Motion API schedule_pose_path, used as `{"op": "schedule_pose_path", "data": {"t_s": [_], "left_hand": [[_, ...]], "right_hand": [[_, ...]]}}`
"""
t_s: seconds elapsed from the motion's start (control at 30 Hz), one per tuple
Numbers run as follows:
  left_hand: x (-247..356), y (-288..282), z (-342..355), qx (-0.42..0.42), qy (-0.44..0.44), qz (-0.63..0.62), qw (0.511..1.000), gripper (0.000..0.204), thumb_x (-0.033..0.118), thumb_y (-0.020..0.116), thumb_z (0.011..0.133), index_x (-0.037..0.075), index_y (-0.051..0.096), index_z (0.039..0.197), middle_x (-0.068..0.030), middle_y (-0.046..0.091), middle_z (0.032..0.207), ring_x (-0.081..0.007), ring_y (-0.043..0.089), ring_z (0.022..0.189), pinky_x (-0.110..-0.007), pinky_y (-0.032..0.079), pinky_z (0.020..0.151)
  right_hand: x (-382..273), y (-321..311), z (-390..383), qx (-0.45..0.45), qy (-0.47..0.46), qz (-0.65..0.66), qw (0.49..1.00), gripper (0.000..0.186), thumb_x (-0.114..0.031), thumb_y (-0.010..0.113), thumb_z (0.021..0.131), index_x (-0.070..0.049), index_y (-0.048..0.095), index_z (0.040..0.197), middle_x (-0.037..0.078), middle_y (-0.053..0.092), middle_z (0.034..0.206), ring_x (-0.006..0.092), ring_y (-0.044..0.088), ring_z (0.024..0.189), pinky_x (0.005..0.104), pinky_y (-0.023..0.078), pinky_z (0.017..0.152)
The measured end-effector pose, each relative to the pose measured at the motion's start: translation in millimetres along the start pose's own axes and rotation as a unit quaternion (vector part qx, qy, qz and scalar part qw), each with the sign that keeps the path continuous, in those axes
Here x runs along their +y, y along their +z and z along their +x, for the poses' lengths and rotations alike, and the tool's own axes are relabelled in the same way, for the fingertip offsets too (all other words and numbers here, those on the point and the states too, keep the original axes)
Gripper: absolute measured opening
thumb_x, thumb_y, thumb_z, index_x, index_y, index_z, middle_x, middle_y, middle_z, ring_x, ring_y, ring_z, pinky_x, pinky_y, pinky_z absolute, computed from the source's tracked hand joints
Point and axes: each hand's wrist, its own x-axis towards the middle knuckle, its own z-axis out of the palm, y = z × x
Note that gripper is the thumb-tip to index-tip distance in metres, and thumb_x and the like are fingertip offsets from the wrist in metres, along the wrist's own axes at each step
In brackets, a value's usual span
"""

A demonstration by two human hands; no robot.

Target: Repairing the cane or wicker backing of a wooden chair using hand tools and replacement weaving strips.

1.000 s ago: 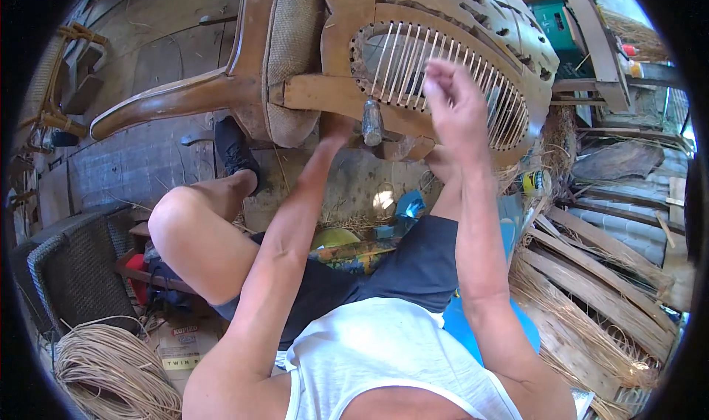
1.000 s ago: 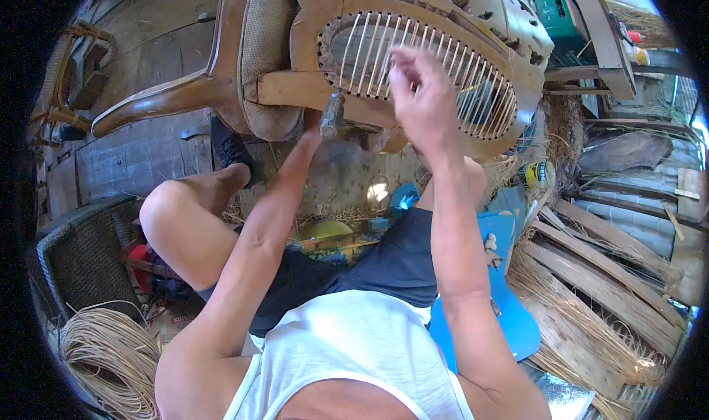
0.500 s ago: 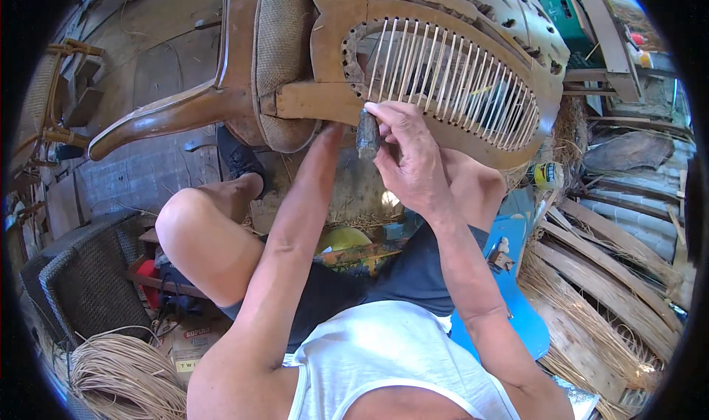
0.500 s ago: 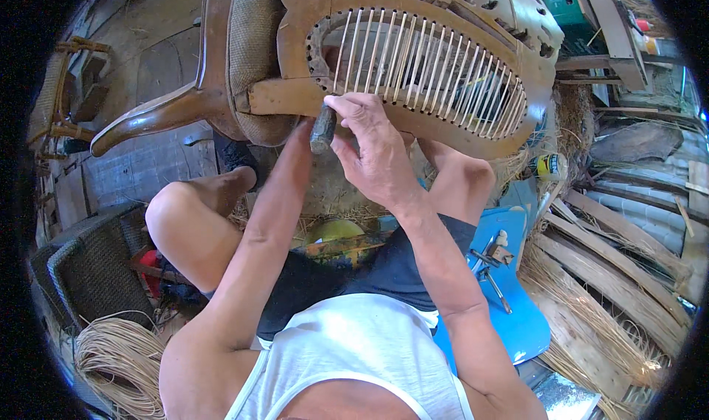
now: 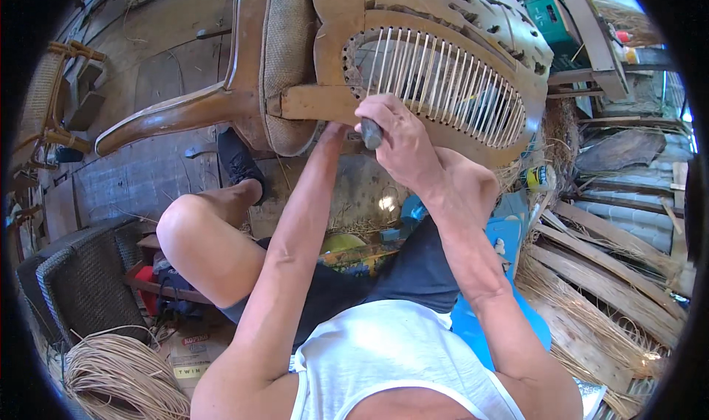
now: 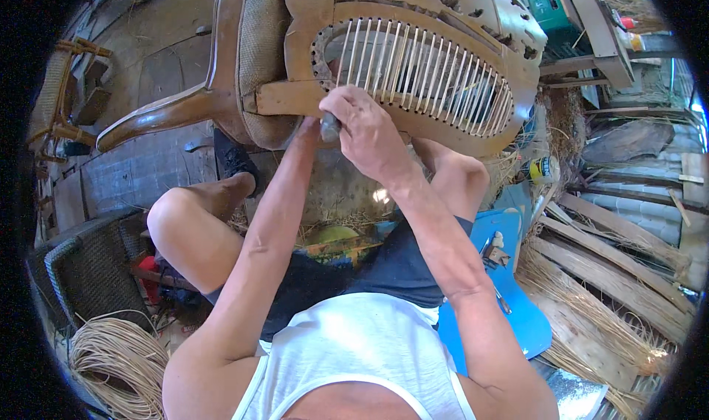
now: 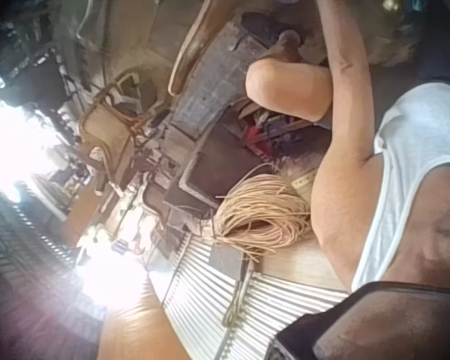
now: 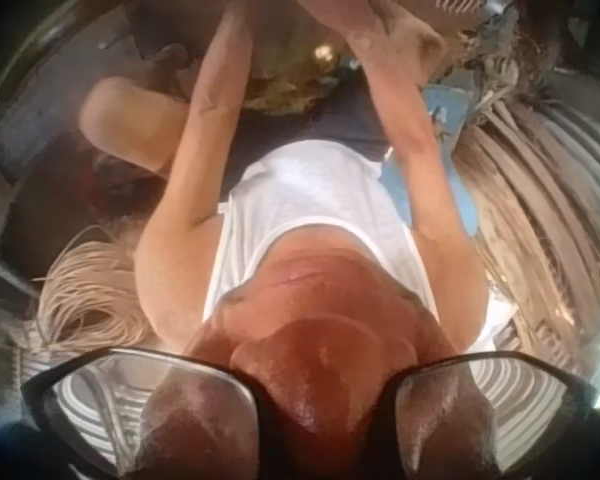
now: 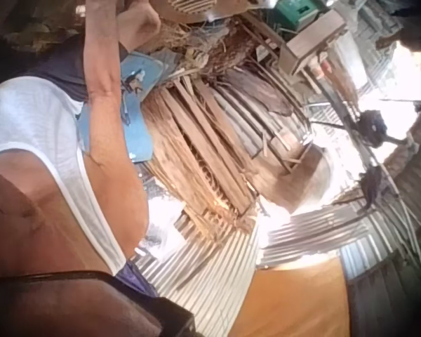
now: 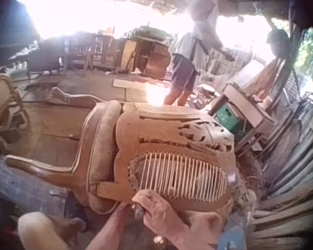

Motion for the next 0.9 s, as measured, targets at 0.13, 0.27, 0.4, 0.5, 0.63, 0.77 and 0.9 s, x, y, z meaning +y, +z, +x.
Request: {"op": "schedule_pose_path", "data": {"t_s": [0.13,0.27,0.4,0.5,0.63,0.77,0.9], "left_hand": [[2.5,9.4,3.3,0.004,0.005,-0.019,1.000,0.038,0.035,0.054,0.097,0.004,0.063,0.117,-0.0186,0.067,0.116,-0.0353,0.063,0.109,-0.048,0.047,0.092],[3.5,9.6,3.7,0.011,0.008,-0.029,0.999,0.038,0.035,0.055,0.097,0.004,0.063,0.116,-0.0185,0.067,0.114,-0.0352,0.063,0.107,-0.047,0.048,0.091],[6.7,7.4,2.5,0.008,0.006,-0.035,0.999,0.037,0.035,0.055,0.097,0.003,0.064,0.115,-0.0183,0.068,0.112,-0.0351,0.064,0.106,-0.046,0.048,0.089],[2.8,5.8,-5.3,0.007,0.003,-0.035,0.999,0.037,0.035,0.056,0.097,0.003,0.065,0.114,-0.0182,0.068,0.111,-0.0350,0.064,0.105,-0.046,0.048,0.089],[0.3,6.2,-10.8,0.008,0.003,-0.041,0.999,0.037,0.035,0.056,0.097,0.003,0.065,0.112,-0.0180,0.069,0.109,-0.0349,0.065,0.103,-0.045,0.048,0.088],[1.6,11.2,-13.0,0.010,0.007,-0.052,0.999,0.036,0.035,0.057,0.097,0.003,0.066,0.111,-0.0179,0.070,0.108,-0.0348,0.065,0.102,-0.044,0.049,0.087],[0.9,7.7,-18.8,0.014,0.010,-0.043,0.999,0.036,0.035,0.057,0.097,0.002,0.067,0.110,-0.0177,0.070,0.106,-0.0347,0.065,0.100,-0.044,0.049,0.085]], "right_hand": [[-3.0,-0.7,7.5,-0.041,-0.031,-0.040,0.998,0.035,0.013,0.064,0.079,-0.005,0.061,0.108,0.013,0.062,0.104,0.0300,0.065,0.093,0.0373,0.054,0.079],[-34.9,-37.6,38.0,0.062,-0.052,0.120,0.989,0.020,-0.001,0.068,0.090,-0.005,0.062,0.109,0.009,0.067,0.104,0.0211,0.068,0.090,0.0327,0.055,0.080],[6.6,-67.5,78.1,0.166,0.106,0.238,0.951,0.022,-0.018,0.071,0.096,-0.002,0.063,0.109,0.008,0.072,0.099,0.0132,0.068,0.082,0.0263,0.054,0.079],[60.7,-59.4,96.0,0.181,0.135,0.300,0.927,0.023,-0.019,0.072,0.095,-0.001,0.063,0.107,0.009,0.073,0.094,0.0132,0.068,0.080,0.0259,0.054,0.078],[80.6,-46.6,105.7,0.170,0.131,0.330,0.919,0.023,-0.020,0.073,0.095,-0.001,0.064,0.106,0.008,0.072,0.092,0.0127,0.068,0.080,0.0258,0.055,0.075],[82.4,-46.1,109.3,0.133,0.138,0.261,0.946,0.026,-0.023,0.075,0.093,-0.003,0.066,0.108,0.007,0.072,0.096,0.0142,0.068,0.084,0.0272,0.055,0.079],[61.9,-42.9,105.1,0.094,0.072,-0.087,0.989,0.032,-0.033,0.076,0.091,-0.008,0.067,0.109,0.006,0.075,0.090,0.0171,0.071,0.082,0.0324,0.055,0.077]]}}
